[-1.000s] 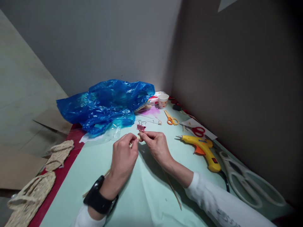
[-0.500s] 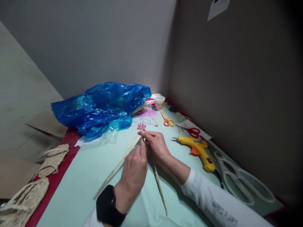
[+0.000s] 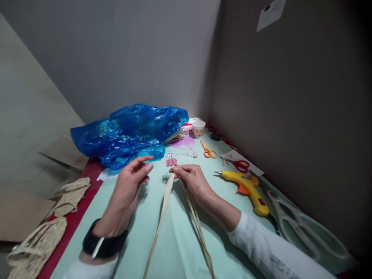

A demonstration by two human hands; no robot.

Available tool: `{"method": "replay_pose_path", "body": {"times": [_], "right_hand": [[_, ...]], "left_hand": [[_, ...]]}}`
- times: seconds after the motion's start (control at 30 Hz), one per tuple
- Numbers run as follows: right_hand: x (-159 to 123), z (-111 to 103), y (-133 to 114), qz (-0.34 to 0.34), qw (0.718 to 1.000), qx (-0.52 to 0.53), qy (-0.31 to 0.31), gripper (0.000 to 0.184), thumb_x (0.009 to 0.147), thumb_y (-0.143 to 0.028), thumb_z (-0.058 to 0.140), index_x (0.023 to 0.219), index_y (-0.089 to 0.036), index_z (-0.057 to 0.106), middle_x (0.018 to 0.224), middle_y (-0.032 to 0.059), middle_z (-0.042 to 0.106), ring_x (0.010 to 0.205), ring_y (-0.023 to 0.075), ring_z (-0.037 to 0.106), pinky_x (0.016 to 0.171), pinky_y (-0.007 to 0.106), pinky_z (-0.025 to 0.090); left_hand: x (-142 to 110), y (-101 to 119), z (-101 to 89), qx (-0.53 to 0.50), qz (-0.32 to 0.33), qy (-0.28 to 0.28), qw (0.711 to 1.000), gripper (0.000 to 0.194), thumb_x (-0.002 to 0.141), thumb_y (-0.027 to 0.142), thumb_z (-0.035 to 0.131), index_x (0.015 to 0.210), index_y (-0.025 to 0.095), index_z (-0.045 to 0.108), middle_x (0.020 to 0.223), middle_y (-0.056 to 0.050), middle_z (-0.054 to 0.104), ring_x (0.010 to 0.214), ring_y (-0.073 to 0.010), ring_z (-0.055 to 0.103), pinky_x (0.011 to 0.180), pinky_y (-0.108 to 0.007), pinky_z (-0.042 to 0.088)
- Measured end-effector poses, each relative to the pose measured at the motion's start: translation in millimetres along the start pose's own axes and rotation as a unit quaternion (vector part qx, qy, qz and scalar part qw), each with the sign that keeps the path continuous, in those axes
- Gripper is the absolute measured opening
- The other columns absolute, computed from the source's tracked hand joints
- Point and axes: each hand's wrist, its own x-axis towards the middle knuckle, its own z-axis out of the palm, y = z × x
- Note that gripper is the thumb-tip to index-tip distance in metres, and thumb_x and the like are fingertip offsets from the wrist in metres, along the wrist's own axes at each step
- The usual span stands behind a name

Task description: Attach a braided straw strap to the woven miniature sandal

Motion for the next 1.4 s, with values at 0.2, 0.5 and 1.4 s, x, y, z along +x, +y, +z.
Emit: {"method": "replay_pose_path", "body": {"times": [0.2,0.5,1.4], "right_hand": [[-11,11,-1,-0.003,0.997,-0.005,-0.081,0.034,0.078,-0.041,0.066,0.055,-0.016,0.062,0.057,-0.0019,0.052,0.057,0.0113,0.041,0.058,0.025,0.031],[-14,14,-2,-0.018,0.984,0.000,-0.178,0.024,0.086,-0.038,0.062,0.079,-0.017,0.070,0.061,-0.0042,0.048,0.059,0.0112,0.037,0.058,0.024,0.030],[-13,12,21,-0.052,0.992,-0.083,-0.082,0.016,0.090,-0.034,0.054,0.097,-0.020,0.049,0.074,0.0001,0.067,0.068,0.0164,0.064,0.062,0.026,0.046]], "left_hand": [[7,-34,5.9,-0.011,-0.048,-0.091,0.995,0.023,0.079,0.032,0.074,0.091,0.013,0.074,0.091,-0.007,0.069,0.080,-0.0166,0.065,0.070,-0.027,0.055],[10,-41,1.6,-0.091,-0.054,-0.072,0.992,0.016,0.076,0.028,0.076,0.079,0.013,0.073,0.069,0.001,0.060,0.062,-0.0083,0.055,0.059,-0.018,0.047],[3,-57,10.9,-0.100,-0.137,-0.106,0.980,0.022,0.072,0.024,0.079,0.089,0.010,0.074,0.076,-0.004,0.064,0.059,-0.0073,0.054,0.056,-0.018,0.046]]}}
